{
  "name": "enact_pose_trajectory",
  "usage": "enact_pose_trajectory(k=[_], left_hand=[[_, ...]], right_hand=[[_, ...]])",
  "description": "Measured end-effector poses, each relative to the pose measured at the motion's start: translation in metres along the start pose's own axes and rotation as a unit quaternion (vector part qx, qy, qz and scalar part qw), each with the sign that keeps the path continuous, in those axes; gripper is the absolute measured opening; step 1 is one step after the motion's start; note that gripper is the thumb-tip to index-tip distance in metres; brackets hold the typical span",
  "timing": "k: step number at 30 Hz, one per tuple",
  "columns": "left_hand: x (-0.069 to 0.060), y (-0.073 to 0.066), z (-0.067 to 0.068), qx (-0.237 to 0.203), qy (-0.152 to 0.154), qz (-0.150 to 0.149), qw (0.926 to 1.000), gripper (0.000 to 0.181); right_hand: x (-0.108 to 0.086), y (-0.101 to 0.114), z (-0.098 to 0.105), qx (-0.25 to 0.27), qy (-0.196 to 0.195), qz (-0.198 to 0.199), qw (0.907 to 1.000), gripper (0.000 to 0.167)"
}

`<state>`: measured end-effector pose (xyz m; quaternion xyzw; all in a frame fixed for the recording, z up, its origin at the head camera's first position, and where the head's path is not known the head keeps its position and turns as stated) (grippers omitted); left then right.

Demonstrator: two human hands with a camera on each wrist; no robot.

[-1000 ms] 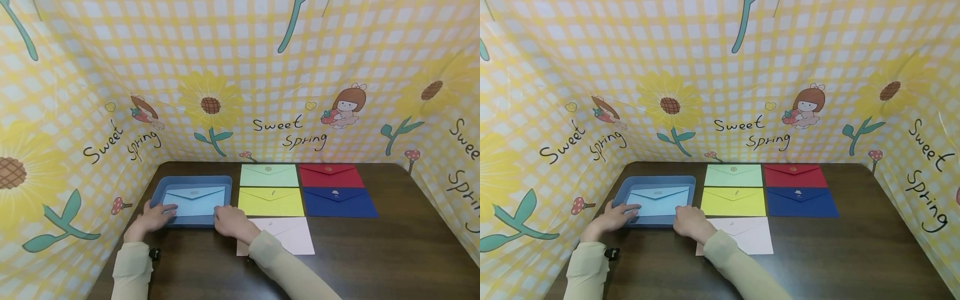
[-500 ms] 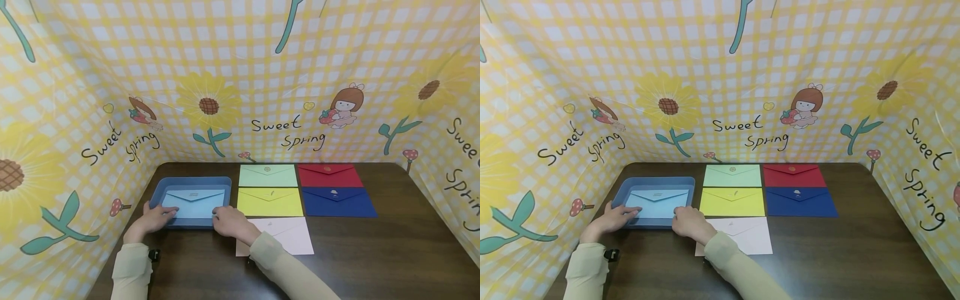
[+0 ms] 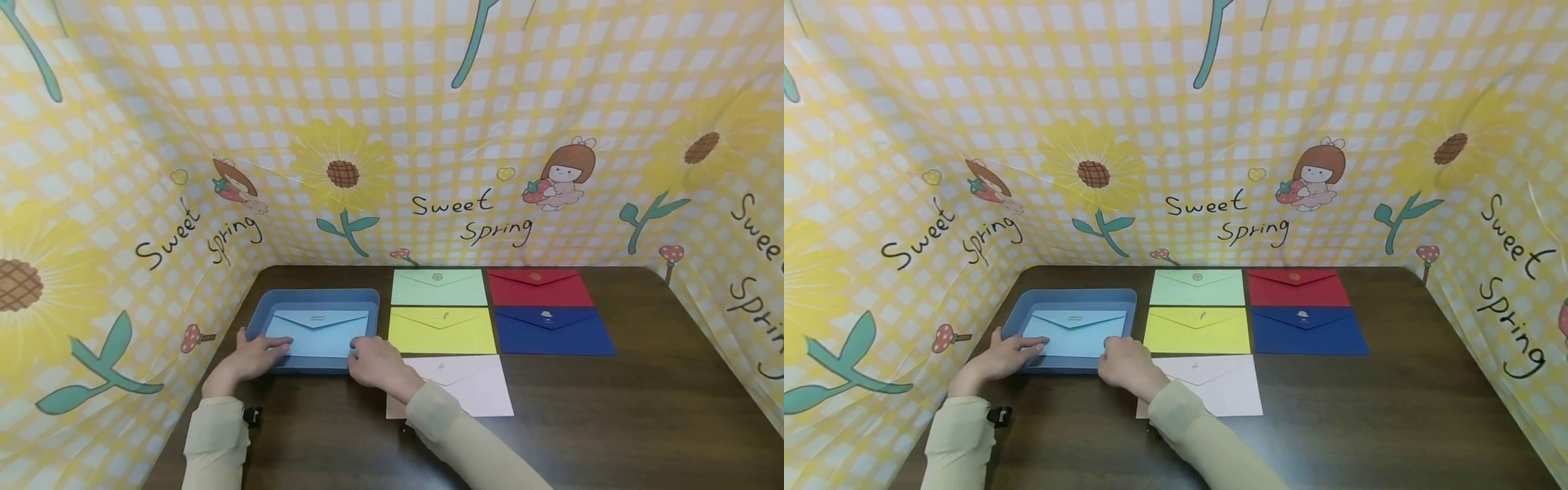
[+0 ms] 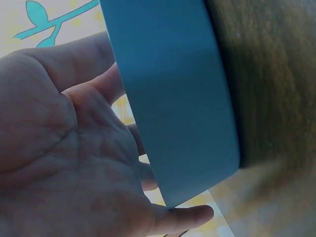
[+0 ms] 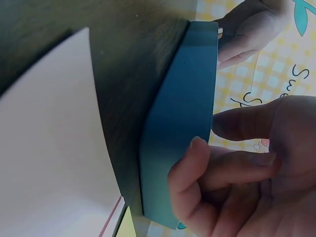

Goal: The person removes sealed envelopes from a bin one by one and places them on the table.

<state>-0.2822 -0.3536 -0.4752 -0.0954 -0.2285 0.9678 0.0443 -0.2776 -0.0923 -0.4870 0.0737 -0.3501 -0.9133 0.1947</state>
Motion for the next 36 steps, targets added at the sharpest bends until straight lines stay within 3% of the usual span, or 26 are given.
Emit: enact_pose_trajectory(k=[10,17,22,25,36], left_hand=[[0.001,0.003,0.0,0.012,0.0,-0.015,0.9998,0.045],[0.006,0.016,-0.004,0.011,0.002,0.012,0.9999,0.059],[0.012,0.031,-0.012,0.009,-0.02,-0.001,0.9998,0.068],[0.013,0.032,-0.014,0.008,-0.031,-0.015,0.9994,0.07],[0.001,0.003,0.0,0.021,-0.06,0.018,0.9978,0.056]], right_hand=[[0.006,-0.003,0.003,-0.002,0.003,0.005,1.0,0.035],[0.005,-0.007,0.002,0.075,0.026,-0.011,0.9968,0.038],[0.002,-0.008,0.001,0.115,0.032,-0.024,0.9926,0.039],[0.001,-0.009,0.0,0.123,0.031,-0.029,0.9915,0.039],[-0.001,-0.008,0.001,0.121,0.023,-0.028,0.9921,0.043]])
Point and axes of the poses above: each hand's wrist, its own x-axis towards the middle knuckle, its own z-axis out of the back of the hand, y = z × x, the point moved 3 cm from there along x, towards the middle knuckle, and after that the axes turned 6 degrees about -y, right-handed, at the moved point
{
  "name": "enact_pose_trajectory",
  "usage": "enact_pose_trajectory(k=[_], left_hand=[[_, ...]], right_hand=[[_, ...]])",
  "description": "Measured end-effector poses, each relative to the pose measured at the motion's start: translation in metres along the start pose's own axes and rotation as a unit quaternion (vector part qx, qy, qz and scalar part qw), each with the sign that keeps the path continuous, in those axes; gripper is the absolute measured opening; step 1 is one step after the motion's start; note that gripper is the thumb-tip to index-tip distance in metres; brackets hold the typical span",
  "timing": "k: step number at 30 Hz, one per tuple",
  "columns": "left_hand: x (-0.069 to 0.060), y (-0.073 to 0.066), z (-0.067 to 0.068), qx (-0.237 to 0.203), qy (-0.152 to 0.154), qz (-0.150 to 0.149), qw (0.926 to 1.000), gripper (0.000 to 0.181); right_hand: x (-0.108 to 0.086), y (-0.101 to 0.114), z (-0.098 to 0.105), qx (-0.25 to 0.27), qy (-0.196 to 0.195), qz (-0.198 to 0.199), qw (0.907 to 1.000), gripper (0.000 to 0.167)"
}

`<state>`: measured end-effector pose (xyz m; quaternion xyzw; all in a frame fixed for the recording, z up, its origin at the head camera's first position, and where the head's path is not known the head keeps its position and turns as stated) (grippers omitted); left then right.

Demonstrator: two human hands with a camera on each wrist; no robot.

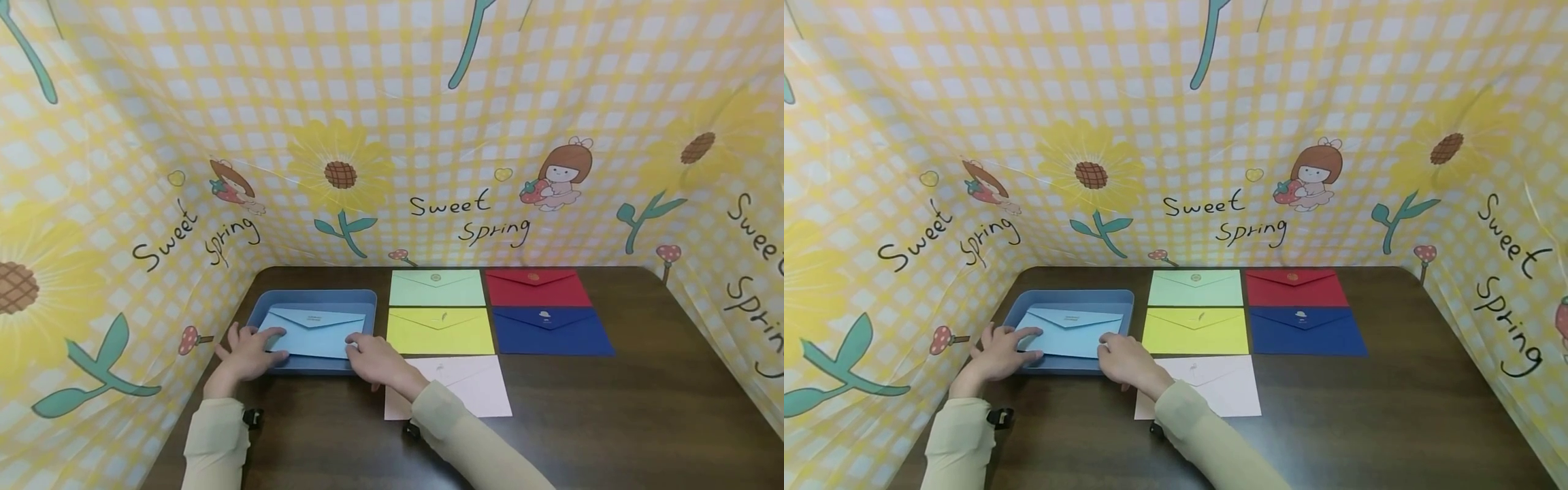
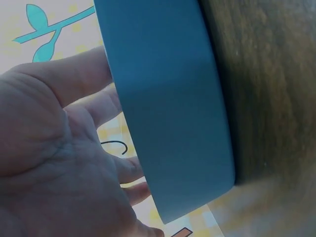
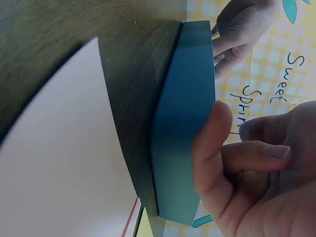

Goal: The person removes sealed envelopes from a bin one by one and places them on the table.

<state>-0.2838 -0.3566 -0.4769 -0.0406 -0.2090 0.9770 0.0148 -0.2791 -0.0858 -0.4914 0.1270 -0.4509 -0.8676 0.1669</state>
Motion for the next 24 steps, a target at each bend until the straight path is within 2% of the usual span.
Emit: enact_pose_trajectory(k=[9,15,20,24], left_hand=[[0.0,-0.004,-0.001,-0.011,-0.003,0.0,0.9999,0.039],[0.002,0.001,-0.004,-0.02,-0.009,0.007,0.9997,0.029],[0.004,0.007,-0.007,-0.036,-0.026,-0.003,0.999,0.017],[0.006,0.01,-0.009,-0.046,-0.034,-0.008,0.9983,0.016]], right_hand=[[-0.004,0.001,0.001,0.001,-0.007,-0.009,0.9999,0.043],[-0.005,0.004,0.003,-0.004,-0.008,-0.007,0.9999,0.044],[-0.005,0.004,0.004,0.006,-0.011,-0.008,0.9999,0.045],[-0.005,0.003,0.005,0.006,-0.016,-0.005,0.9998,0.046]])
Point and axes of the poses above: each hand's wrist, its own x-axis towards the middle knuckle, its own z-axis out of the back of the hand, y = z × x, the point moved 3 cm from there along x, towards the middle knuckle, and after that the axes turned 6 degrees about -y, right-handed, at the moved point
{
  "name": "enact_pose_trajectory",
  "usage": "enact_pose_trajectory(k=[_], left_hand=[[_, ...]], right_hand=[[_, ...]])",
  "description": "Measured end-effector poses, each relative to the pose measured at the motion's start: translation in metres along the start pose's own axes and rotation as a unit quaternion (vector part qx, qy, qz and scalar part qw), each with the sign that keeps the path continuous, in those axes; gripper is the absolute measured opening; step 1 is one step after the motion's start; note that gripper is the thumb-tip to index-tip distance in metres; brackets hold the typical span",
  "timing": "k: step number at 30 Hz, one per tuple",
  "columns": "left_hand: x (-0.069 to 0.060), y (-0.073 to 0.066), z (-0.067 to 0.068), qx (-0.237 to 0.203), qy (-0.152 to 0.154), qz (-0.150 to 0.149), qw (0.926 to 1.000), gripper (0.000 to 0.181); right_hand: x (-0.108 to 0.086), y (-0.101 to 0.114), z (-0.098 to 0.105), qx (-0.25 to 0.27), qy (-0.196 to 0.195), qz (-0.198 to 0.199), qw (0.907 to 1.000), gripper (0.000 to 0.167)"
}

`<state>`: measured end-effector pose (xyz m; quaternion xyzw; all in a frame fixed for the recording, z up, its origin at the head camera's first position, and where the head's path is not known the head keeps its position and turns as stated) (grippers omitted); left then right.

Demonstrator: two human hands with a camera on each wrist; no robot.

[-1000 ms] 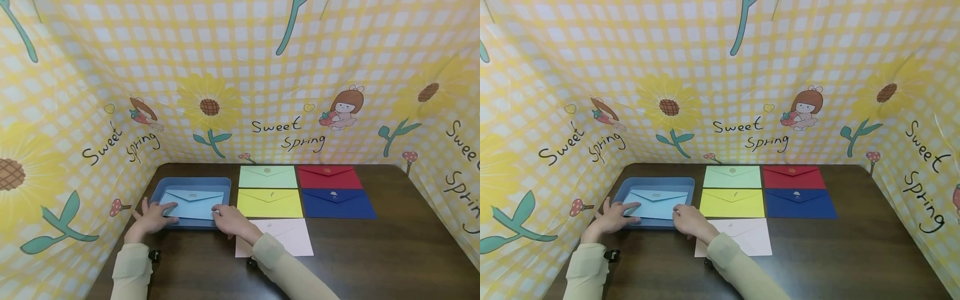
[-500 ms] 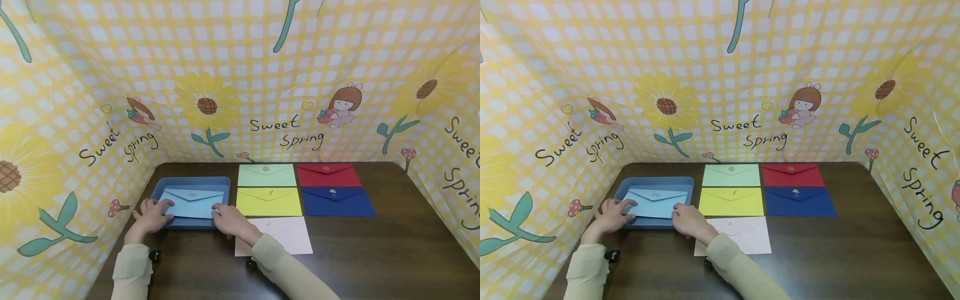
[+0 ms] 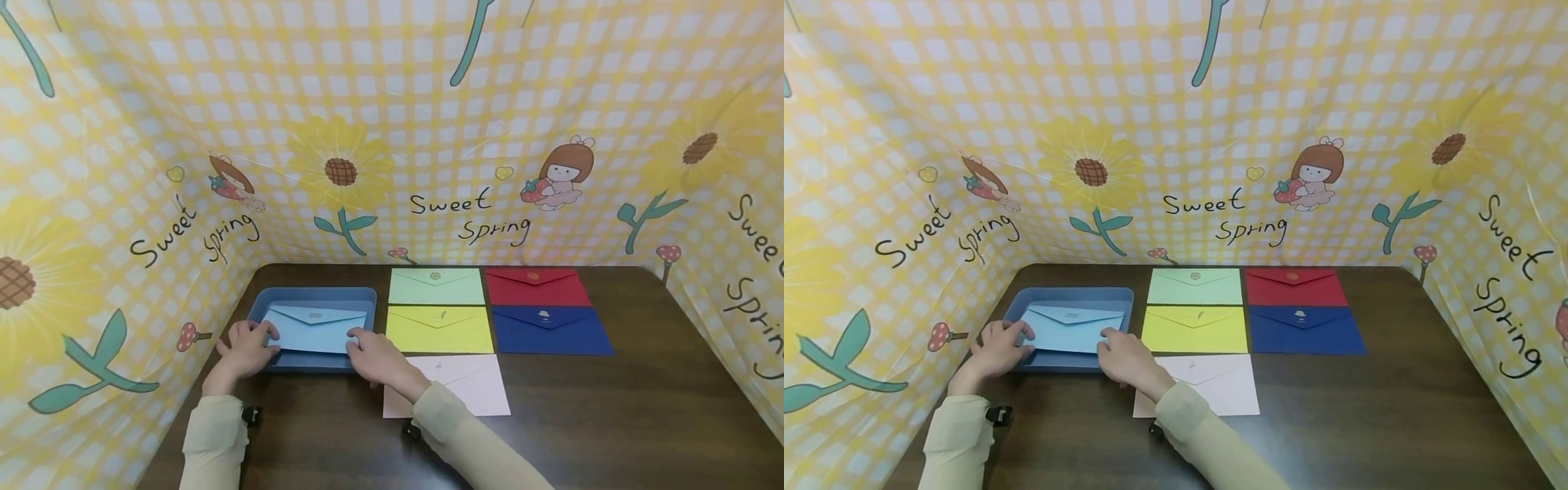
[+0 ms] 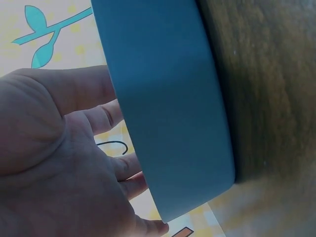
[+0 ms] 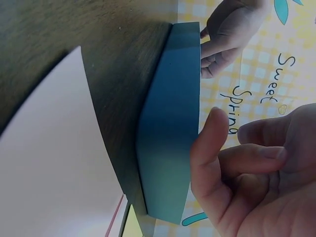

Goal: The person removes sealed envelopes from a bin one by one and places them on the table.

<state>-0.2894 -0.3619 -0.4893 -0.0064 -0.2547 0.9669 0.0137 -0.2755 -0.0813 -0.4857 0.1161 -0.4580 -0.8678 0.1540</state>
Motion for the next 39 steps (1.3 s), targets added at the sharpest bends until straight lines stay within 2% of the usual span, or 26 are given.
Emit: enact_pose_trajectory(k=[3,10,14,20,25,32,39], left_hand=[[0.001,0.0,0.001,-0.003,-0.001,0.006,1.0,0.018],[-0.003,-0.014,0.008,0.016,0.011,0.037,0.9991,0.022],[-0.004,-0.015,0.009,0.017,0.009,0.038,0.9991,0.022],[-0.002,-0.012,0.01,0.021,0.004,0.028,0.9994,0.019],[0.002,-0.007,0.011,0.034,-0.013,0.015,0.9992,0.019],[0.003,-0.006,0.014,-0.001,-0.025,-0.015,0.9996,0.02],[0.003,-0.01,0.013,-0.011,-0.03,-0.021,0.9993,0.019]], right_hand=[[0.0,-0.001,0.001,0.002,-0.003,0.001,1.0,0.045],[-0.002,0.0,0.004,0.004,-0.005,0.002,1.0,0.044],[-0.004,0.001,0.006,0.003,-0.007,0.003,1.0,0.043],[-0.005,0.001,0.011,0.017,-0.015,-0.006,0.9997,0.044],[-0.005,-0.001,0.015,0.026,-0.026,-0.008,0.9993,0.044],[-0.007,0.001,0.02,0.031,-0.036,0.005,0.9989,0.043],[-0.012,0.002,0.026,0.029,-0.035,0.005,0.999,0.044]])
Point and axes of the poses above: each hand's wrist, its own x-axis towards the middle knuckle, its own z-axis out of the back of the hand, y = z × x, the point moved 3 cm from there along x, towards the middle knuckle, and after that the axes turned 6 degrees about -y, right-handed, at the moved point
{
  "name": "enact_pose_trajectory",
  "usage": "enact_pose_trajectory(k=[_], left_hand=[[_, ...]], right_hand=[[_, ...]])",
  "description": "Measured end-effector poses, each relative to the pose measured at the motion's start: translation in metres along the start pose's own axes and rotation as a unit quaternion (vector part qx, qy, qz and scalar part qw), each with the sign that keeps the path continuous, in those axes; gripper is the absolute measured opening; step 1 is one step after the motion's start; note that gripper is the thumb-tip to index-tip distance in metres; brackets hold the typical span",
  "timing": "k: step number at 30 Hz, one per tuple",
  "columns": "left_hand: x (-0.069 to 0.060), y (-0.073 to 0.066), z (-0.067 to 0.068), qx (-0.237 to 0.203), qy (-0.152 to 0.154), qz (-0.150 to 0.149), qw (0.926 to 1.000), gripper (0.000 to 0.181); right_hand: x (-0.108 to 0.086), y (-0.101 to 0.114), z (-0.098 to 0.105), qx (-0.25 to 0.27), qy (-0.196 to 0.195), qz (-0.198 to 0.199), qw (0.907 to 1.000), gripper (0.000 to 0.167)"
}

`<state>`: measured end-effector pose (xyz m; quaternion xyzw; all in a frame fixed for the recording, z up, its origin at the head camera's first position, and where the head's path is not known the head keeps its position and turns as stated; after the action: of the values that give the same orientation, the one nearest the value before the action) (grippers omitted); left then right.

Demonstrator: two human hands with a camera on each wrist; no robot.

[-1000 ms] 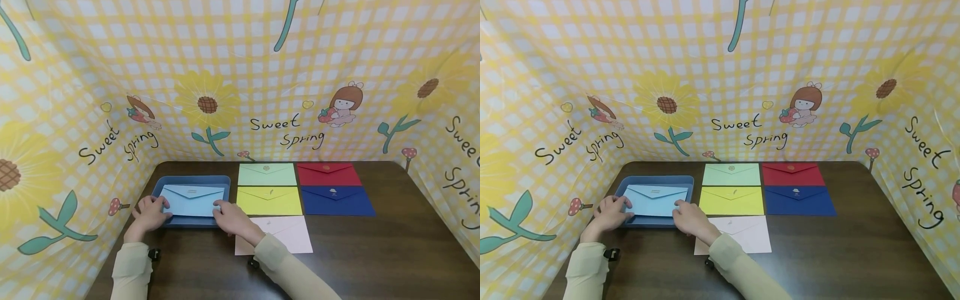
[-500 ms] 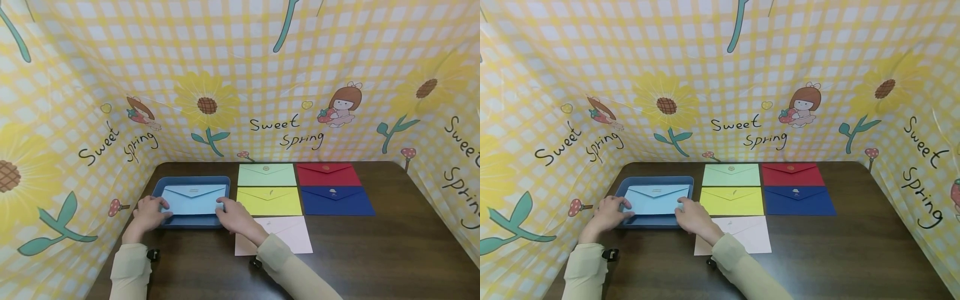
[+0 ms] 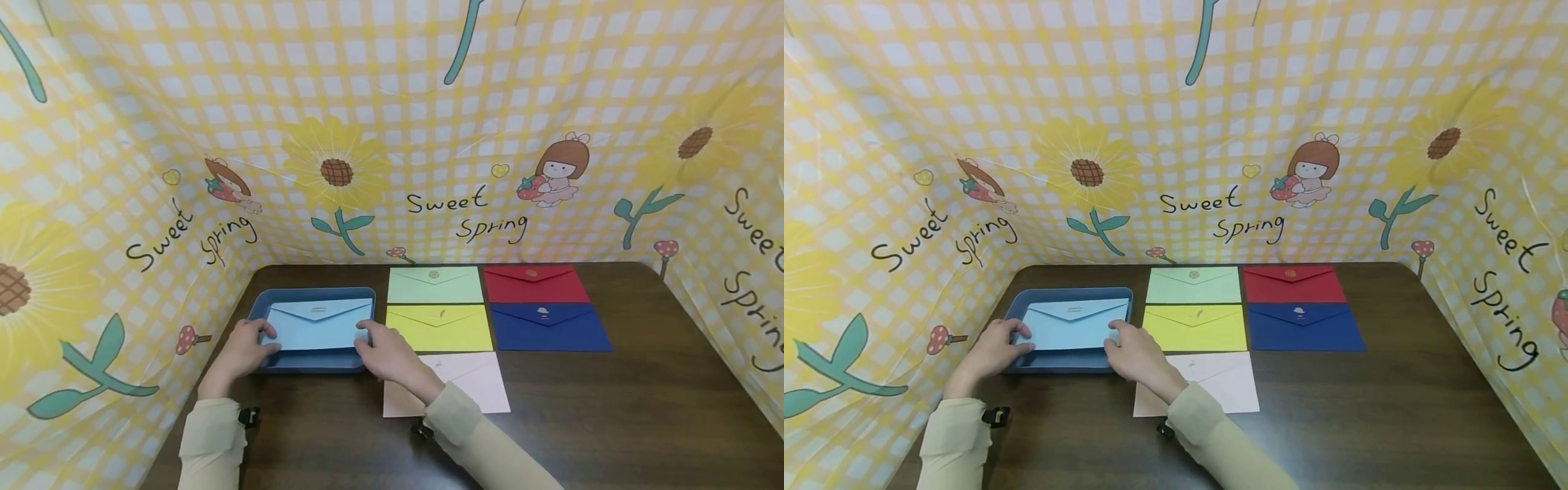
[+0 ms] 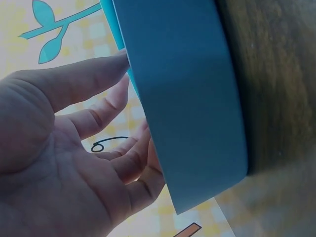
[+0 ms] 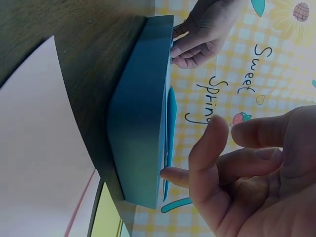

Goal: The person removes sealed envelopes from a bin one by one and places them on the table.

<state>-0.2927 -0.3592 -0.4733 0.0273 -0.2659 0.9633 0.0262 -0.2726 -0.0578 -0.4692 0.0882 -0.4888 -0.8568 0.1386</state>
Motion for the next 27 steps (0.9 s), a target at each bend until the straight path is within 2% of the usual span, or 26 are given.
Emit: enact_pose_trajectory(k=[8,16,22,27], left_hand=[[0.0,-0.002,0.0,-0.008,0.001,-0.011,0.9999,0.02],[0.001,-0.004,0.0,-0.011,0.01,-0.003,0.9999,0.024],[0.001,-0.006,0.0,-0.019,0.018,-0.01,0.9996,0.027],[0.0,-0.007,-0.001,-0.018,0.023,-0.018,0.9994,0.03]], right_hand=[[-0.003,0.0,0.005,0.003,-0.01,0.01,0.9999,0.044],[-0.006,-0.005,0.008,0.012,-0.01,0.01,0.9998,0.044],[-0.004,-0.01,0.009,0.008,-0.01,0.008,0.9999,0.044],[0.0,-0.015,0.011,0.001,-0.018,-0.002,0.9998,0.051]])
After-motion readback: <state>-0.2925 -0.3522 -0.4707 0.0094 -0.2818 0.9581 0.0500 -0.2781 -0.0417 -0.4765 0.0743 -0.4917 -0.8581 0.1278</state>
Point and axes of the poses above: each hand's wrist, its own x-axis towards the middle knuckle, its own z-axis out of the back of the hand, y = z × x, the point moved 3 cm from there along x, towards the middle knuckle, and after that the axes turned 6 degrees about -y, right-handed, at the moved point
